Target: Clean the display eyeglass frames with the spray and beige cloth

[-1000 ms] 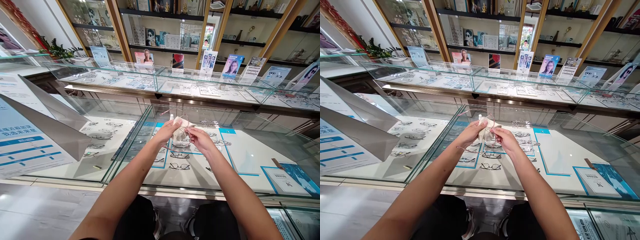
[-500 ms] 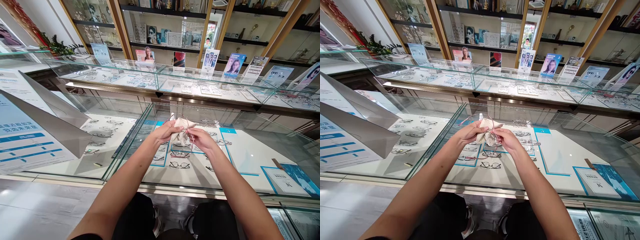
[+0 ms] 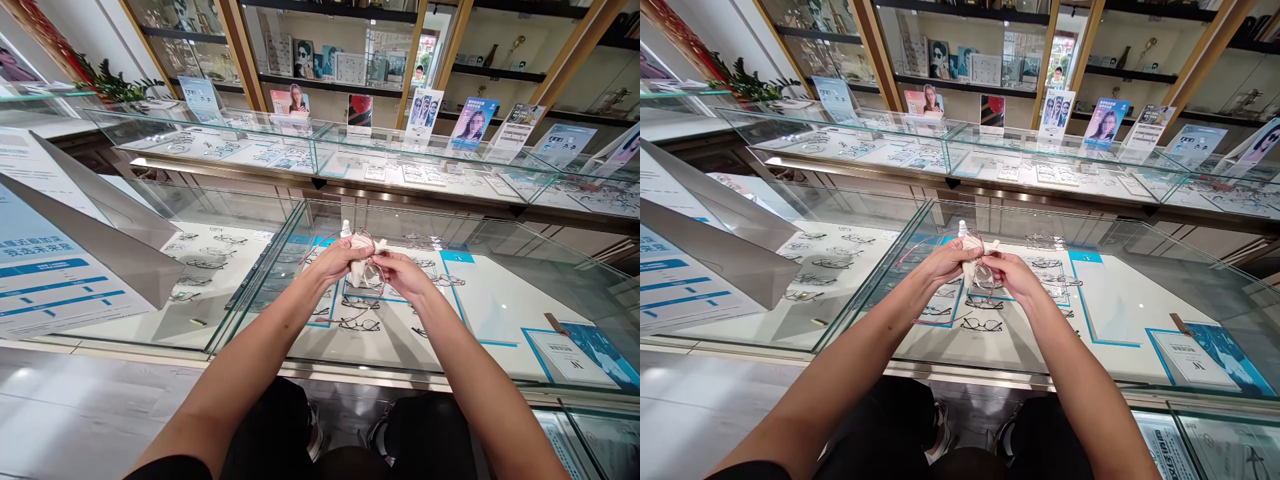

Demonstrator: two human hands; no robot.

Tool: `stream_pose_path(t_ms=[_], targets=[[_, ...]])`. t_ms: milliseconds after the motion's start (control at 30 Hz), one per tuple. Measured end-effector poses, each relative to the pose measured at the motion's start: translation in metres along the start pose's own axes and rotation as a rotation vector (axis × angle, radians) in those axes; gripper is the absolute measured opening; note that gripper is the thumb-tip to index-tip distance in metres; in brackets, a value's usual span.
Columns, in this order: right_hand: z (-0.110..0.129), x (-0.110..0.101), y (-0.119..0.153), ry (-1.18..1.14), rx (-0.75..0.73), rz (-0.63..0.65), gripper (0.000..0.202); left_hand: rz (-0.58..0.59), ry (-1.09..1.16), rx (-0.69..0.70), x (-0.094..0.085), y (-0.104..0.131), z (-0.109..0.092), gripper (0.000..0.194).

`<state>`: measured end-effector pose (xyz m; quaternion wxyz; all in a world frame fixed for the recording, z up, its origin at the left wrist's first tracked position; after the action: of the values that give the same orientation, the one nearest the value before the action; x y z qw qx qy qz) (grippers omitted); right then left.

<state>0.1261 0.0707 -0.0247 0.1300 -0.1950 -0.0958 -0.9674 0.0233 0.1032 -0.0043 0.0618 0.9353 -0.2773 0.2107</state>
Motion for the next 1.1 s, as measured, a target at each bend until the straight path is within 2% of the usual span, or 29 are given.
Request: stream_pose_path(t_ms=[267, 433, 633, 700, 867, 967, 1100], targets=[[0.002, 0.005, 0.002, 0.01, 0.002, 0.007, 0.03, -0.119, -0.053, 0.088, -0.005, 0.003, -0.007, 0.049], [0.005, 0.002, 0.002, -0.025, -0.011, -0.016, 0.027, -0.032, -0.163, 0.132, -0.001, 0.005, -0.02, 0.046], [0.008, 0.002, 0.003, -0.11, -0.006, -0.013, 0.022, 0.042, -0.15, 0.064, 0.0, 0.009, -0.022, 0.053], [0.007, 0.004, 0.004, -0.11, 0.003, -0.004, 0.023, 0.029, -0.18, 0.067, -0.001, 0.009, -0.021, 0.054], [0.004, 0.007, 0.003, -0.086, 0.007, 0.013, 0.022, -0.04, -0.251, 0.11, -0.006, 0.006, -0.017, 0.042], [0.004, 0.009, 0.003, -0.096, 0.001, 0.033, 0.021, -0.098, -0.255, 0.134, -0.005, 0.006, -0.018, 0.043], [0.009, 0.004, 0.002, -0.113, -0.023, 0.002, 0.02, -0.103, -0.243, 0.159, 0.001, 0.008, -0.023, 0.046]])
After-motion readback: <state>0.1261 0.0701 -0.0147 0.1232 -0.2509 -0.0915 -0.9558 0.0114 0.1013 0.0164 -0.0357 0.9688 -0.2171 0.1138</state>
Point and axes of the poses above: each hand's wrist, its own y-axis away from the middle knuckle, its own x-axis out of the palm, z = x × y, the point moved 9 cm from there along -y, towards the middle knuckle, and after that the axes turned 3 degrees about -y, right-handed, at the moved point
